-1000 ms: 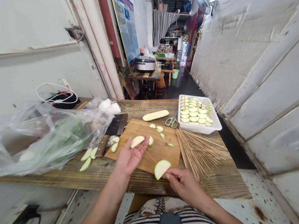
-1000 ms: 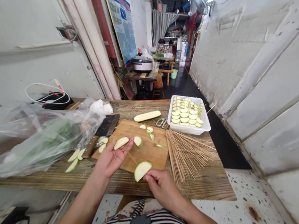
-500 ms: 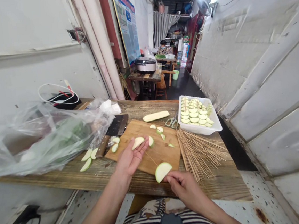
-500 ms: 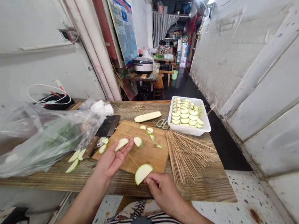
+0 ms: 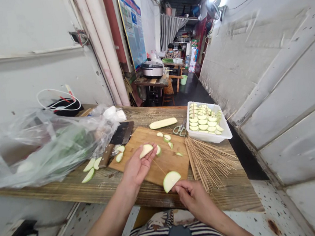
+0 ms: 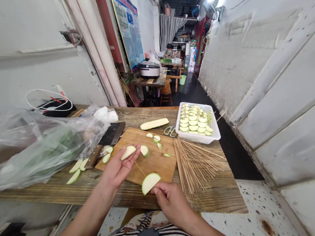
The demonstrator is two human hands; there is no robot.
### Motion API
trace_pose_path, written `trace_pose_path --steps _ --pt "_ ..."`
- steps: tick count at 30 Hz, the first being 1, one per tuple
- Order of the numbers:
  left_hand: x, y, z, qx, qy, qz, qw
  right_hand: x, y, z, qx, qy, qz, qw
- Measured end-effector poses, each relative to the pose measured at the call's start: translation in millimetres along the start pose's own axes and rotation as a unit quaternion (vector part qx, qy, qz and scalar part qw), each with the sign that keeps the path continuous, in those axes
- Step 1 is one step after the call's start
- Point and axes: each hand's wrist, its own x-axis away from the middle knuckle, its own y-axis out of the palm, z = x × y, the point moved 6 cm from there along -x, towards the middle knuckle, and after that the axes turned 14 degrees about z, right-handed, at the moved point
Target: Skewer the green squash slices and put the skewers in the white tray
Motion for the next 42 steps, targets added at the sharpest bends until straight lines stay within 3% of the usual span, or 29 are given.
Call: trace_pose_path --steps 18,42 --pt "10.6 11.3 -0.5 0.019 -0.013 -0.038 0.999 0.0 0.6 0.7 -0.001 0.008 0.012 1.0" --pt "7.7 5.5 -13.8 0.008 -0.046 -0.027 0.999 0.6 -0.6 -5.5 0.013 -0.019 0.031 0.999"
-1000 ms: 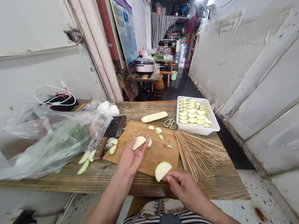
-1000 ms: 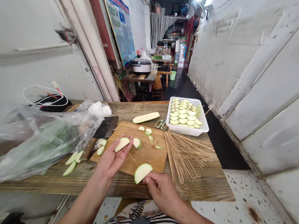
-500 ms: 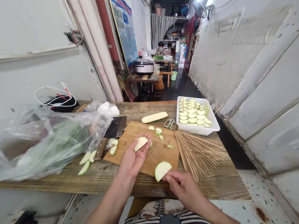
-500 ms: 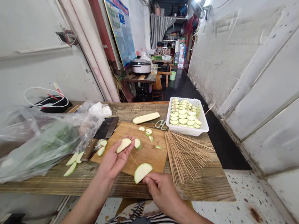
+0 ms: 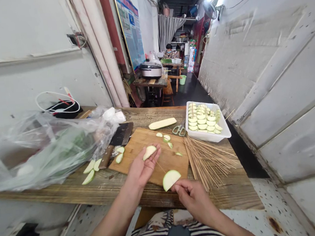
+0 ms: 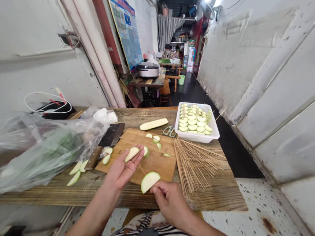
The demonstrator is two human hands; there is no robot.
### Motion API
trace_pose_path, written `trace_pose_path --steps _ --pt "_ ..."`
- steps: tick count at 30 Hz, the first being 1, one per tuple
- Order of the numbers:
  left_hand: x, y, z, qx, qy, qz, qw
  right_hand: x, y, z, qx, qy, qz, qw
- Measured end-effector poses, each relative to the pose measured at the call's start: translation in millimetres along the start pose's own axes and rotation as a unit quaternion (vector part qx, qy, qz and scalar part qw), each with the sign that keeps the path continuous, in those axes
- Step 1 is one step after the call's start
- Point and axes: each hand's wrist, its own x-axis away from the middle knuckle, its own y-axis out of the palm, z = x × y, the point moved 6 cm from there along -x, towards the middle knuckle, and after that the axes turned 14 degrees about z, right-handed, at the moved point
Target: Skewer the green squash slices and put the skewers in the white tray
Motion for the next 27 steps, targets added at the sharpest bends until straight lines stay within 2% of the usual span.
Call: trace_pose_path --steps 6,10,14,18,27 --pt "0.3 -4.5 5.8 -0.048 0.046 -0.012 0.998 -3.4 -9.7 -10.7 0.042 -0.04 0.024 0.998" --pt "2.4 -2.5 8.8 -0.031 0.033 -0.022 0.999 -4.6 -12.4 -17.9 0.066 -0.05 0.021 0.996" --pt "-0.6 -5.3 19.8 0.007 0.041 0.016 0.999 -2.2 -14.4 -23.2 0.093 -0.072 0.017 0.993" --pt "-5.4 -11.6 31.3 0.031 0.02 0.071 0.997 2.7 -18.3 -25.4 0.099 -0.074 0.005 0.992" --pt "-2.3 -10.7 28.3 0.024 -0.007 0.081 0.996 1.6 -14.9 -22.5 0.093 -0.061 -0.01 0.994"
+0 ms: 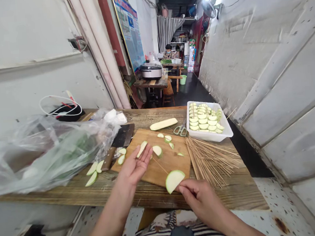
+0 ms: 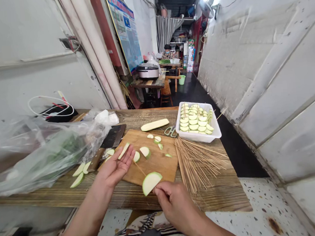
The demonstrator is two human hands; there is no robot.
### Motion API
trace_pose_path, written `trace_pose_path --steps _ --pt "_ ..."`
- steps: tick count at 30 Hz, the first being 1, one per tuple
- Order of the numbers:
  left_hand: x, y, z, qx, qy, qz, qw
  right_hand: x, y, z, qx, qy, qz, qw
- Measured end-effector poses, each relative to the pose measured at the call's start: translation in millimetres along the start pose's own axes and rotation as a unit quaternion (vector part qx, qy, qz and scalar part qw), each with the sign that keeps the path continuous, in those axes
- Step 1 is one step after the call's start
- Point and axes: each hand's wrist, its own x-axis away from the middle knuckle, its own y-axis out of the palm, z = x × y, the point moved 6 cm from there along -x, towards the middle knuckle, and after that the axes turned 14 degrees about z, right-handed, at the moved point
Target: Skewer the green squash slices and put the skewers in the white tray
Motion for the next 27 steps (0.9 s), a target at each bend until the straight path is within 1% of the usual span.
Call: trace_pose_path --steps 3,9,27 --pt "-1.0 0.1 -2.8 -0.002 0.0 -0.007 1.0 -2.5 1.5 -0.8 -0.005 -0.004 -0.003 1.0" --pt "-0.8 0.4 -6.4 -0.004 -0.004 -0.001 1.0 -5.9 2.4 -1.1 -0.01 -0.008 0.001 1.0" --pt "0.9 3.4 -11.1 -0.017 0.002 -0.006 1.0 -2.8 3.4 6.5 -0.017 0.012 0.003 1.0"
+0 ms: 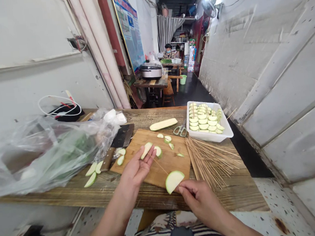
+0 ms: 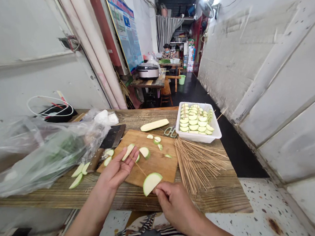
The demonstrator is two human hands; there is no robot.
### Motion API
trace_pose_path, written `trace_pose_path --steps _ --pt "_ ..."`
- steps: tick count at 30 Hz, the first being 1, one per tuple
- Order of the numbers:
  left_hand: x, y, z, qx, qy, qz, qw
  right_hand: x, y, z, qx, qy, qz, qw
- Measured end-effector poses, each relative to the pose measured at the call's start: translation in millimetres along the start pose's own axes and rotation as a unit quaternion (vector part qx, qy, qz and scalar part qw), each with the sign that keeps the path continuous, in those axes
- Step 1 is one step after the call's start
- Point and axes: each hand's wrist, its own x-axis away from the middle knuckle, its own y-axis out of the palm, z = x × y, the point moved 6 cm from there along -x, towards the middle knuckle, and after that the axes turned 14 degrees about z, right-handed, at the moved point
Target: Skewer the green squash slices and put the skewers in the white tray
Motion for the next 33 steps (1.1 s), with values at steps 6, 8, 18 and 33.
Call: trace_pose_path --steps 6,8,18,33 --pt "2.5 2.5 -1.3 0.003 -0.001 0.005 1.0 0.9 -0.6 1.4 -0.001 0.005 0.001 1.0" --pt "2.8 3.0 -1.7 0.007 -0.003 0.005 1.0 0.9 -0.5 2.3 -0.003 0.011 -0.001 1.0" --pt "4.2 2.8 -3.2 0.004 -0.006 0.0 1.0 4.6 0.3 3.8 -0.005 0.02 -0.009 1.0" --pt "4.7 2.1 -2.7 0.006 -0.011 -0.011 1.0 4.7 1.6 1.6 -0.012 0.023 -0.012 1.0"
